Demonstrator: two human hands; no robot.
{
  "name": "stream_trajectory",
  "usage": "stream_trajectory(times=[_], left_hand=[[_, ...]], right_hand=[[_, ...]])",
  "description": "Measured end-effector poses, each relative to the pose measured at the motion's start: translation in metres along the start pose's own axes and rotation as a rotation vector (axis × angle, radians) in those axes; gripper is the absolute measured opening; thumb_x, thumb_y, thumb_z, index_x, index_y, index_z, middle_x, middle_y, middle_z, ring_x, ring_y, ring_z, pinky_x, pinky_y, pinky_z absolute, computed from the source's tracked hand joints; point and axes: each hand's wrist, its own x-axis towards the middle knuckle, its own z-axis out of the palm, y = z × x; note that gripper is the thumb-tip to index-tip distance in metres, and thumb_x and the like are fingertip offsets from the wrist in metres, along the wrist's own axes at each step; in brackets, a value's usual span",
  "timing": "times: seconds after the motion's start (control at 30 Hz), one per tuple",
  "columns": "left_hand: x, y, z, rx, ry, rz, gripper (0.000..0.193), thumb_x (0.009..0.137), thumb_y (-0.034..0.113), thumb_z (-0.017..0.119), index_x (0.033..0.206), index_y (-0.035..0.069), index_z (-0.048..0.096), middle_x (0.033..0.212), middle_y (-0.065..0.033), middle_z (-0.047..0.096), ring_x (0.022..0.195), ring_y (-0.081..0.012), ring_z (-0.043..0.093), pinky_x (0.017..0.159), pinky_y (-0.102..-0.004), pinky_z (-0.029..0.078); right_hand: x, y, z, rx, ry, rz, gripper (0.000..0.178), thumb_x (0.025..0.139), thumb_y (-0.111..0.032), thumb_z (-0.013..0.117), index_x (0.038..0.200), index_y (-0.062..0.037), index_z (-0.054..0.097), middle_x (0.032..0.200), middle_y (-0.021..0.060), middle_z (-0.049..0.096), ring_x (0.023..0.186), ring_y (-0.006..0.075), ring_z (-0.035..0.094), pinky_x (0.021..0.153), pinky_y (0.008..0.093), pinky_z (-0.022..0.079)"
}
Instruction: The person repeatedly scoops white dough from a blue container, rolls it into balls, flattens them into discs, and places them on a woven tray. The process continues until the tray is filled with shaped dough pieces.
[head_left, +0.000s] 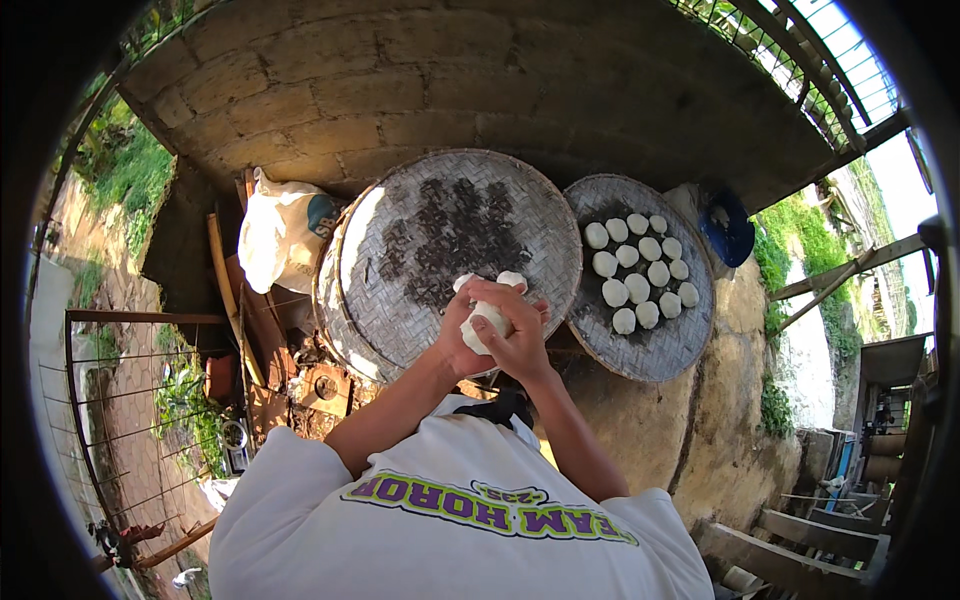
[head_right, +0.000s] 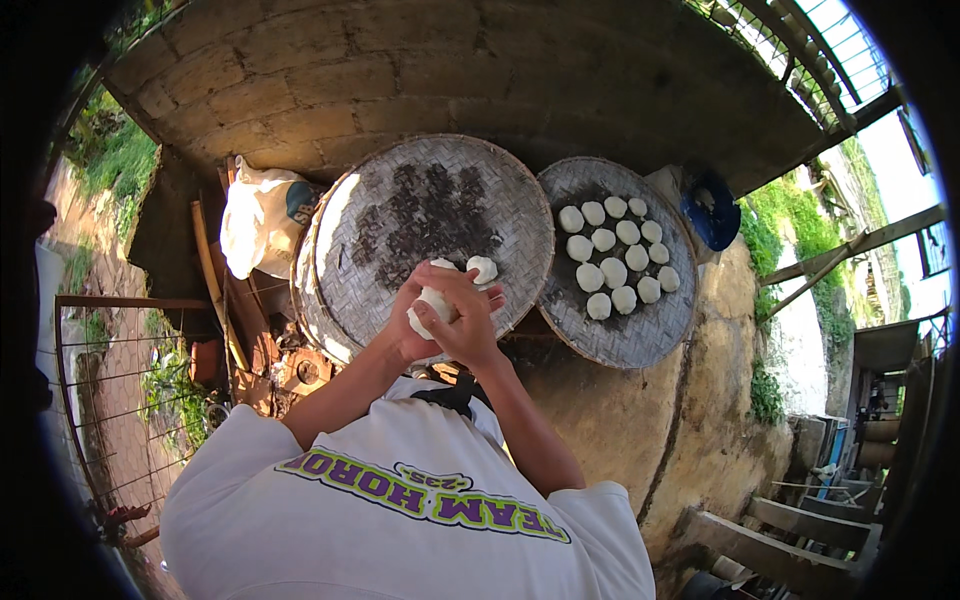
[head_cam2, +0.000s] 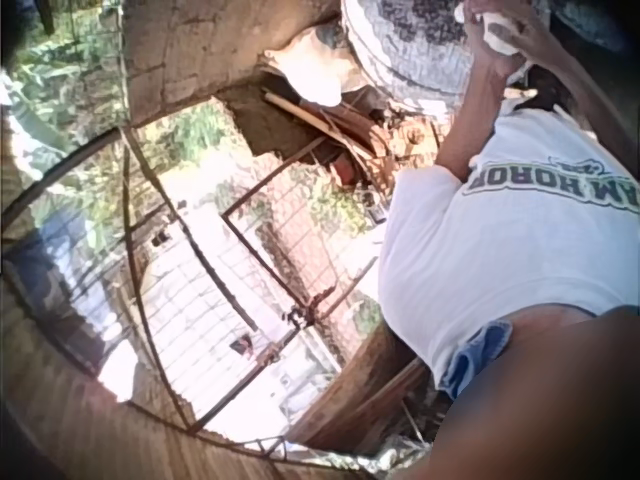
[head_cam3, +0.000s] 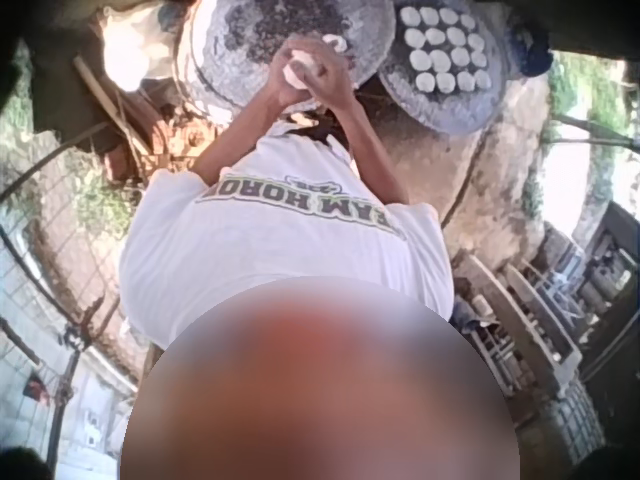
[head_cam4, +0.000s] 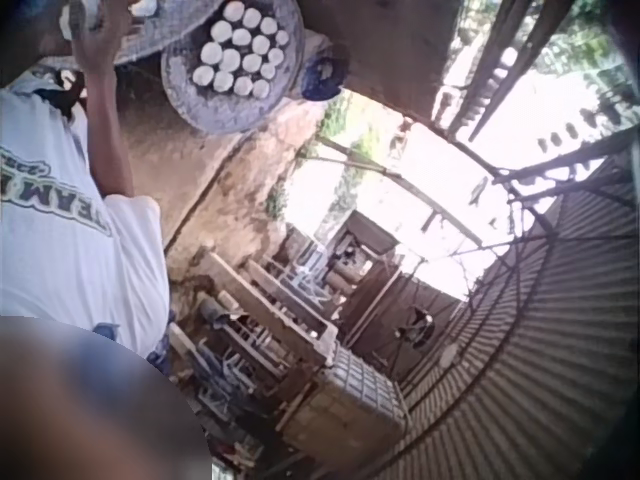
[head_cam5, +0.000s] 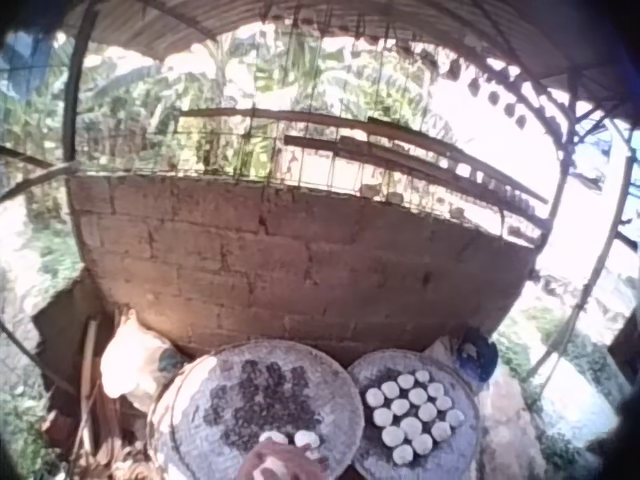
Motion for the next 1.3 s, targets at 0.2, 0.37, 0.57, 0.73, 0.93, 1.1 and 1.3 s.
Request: stream_trajectory(times=[0.2, 0.37, 0.57, 0.73, 0.93, 1.1, 1.3], left_hand=[[0.000, 0.007, -0.007, 0.123, 0.197, 0.088, 0.075, 0.101, 0.065, 0.027, 0.142, 0.008, 0.052, 0.149, -0.0229, 0.049, 0.141, -0.0395, 0.045, 0.118, -0.0510, 0.037], [0.007, 0.007, -0.010, 0.097, 0.072, -0.092, 0.063, 0.101, 0.057, 0.028, 0.131, 0.010, 0.057, 0.130, -0.0134, 0.062, 0.123, -0.0319, 0.061, 0.111, -0.0519, 0.044], [0.013, 0.010, -0.004, 0.119, 0.317, 0.163, 0.058, 0.100, 0.054, 0.032, 0.126, 0.008, 0.057, 0.116, -0.0108, 0.066, 0.112, -0.0318, 0.065, 0.106, -0.0516, 0.048], [0.006, 0.019, 0.001, 0.135, -0.144, -0.176, 0.059, 0.100, 0.053, 0.036, 0.129, 0.007, 0.057, 0.136, -0.0234, 0.058, 0.128, -0.0386, 0.056, 0.110, -0.0521, 0.046], [0.017, 0.010, 0.004, -0.011, -0.125, -0.166, 0.061, 0.101, 0.054, 0.035, 0.133, 0.006, 0.056, 0.133, -0.0221, 0.060, 0.126, -0.0377, 0.058, 0.114, -0.0536, 0.041], [0.006, 0.015, 0.004, 0.001, -0.239, -0.173, 0.064, 0.101, 0.051, 0.036, 0.148, 0.009, 0.049, 0.157, -0.0221, 0.042, 0.142, -0.0405, 0.044, 0.115, -0.0556, 0.039], [0.014, 0.018, 0.015, 0.087, -0.243, -0.168, 0.061, 0.100, 0.052, 0.040, 0.142, 0.009, 0.049, 0.149, -0.0229, 0.048, 0.132, -0.0401, 0.052, 0.111, -0.0571, 0.042]], right_hand=[[-0.013, 0.008, 0.001, 0.623, 0.206, 0.603, 0.037, 0.104, -0.023, 0.057, 0.133, -0.0003, 0.061, 0.128, 0.0097, 0.066, 0.114, 0.0169, 0.063, 0.097, 0.0325, 0.050], [-0.015, 0.019, 0.005, -0.049, 0.127, 0.103, 0.029, 0.103, -0.018, 0.057, 0.124, -0.0007, 0.065, 0.127, 0.0108, 0.067, 0.111, 0.0181, 0.064, 0.097, 0.0338, 0.050], [-0.014, 0.018, 0.001, 1.021, 0.451, 0.734, 0.029, 0.102, -0.016, 0.058, 0.127, -0.0032, 0.063, 0.119, 0.0132, 0.069, 0.109, 0.0201, 0.066, 0.098, 0.0362, 0.052], [-0.024, 0.016, 0.003, 0.057, 0.228, -0.074, 0.040, 0.102, -0.019, 0.058, 0.134, 0.0040, 0.058, 0.129, 0.0156, 0.064, 0.122, 0.0259, 0.060, 0.106, 0.0374, 0.046], [-0.018, 0.005, -0.013, 0.218, 0.208, 0.218, 0.055, 0.103, -0.014, 0.055, 0.153, -0.0011, 0.035, 0.140, 0.0205, 0.054, 0.120, 0.0254, 0.060, 0.105, 0.0387, 0.046], [-0.001, -0.021, -0.074, 0.251, 1.114, 0.087, 0.079, 0.103, -0.015, 0.046, 0.162, -0.0109, -0.006, 0.139, 0.0172, 0.048, 0.104, 0.0243, 0.062, 0.092, 0.0404, 0.052], [0.002, 0.005, -0.084, 0.149, 0.489, 0.183, 0.052, 0.105, -0.034, 0.050, 0.142, 0.0024, 0.052, 0.127, 0.0163, 0.063, 0.111, 0.0197, 0.062, 0.096, 0.0348, 0.049]])
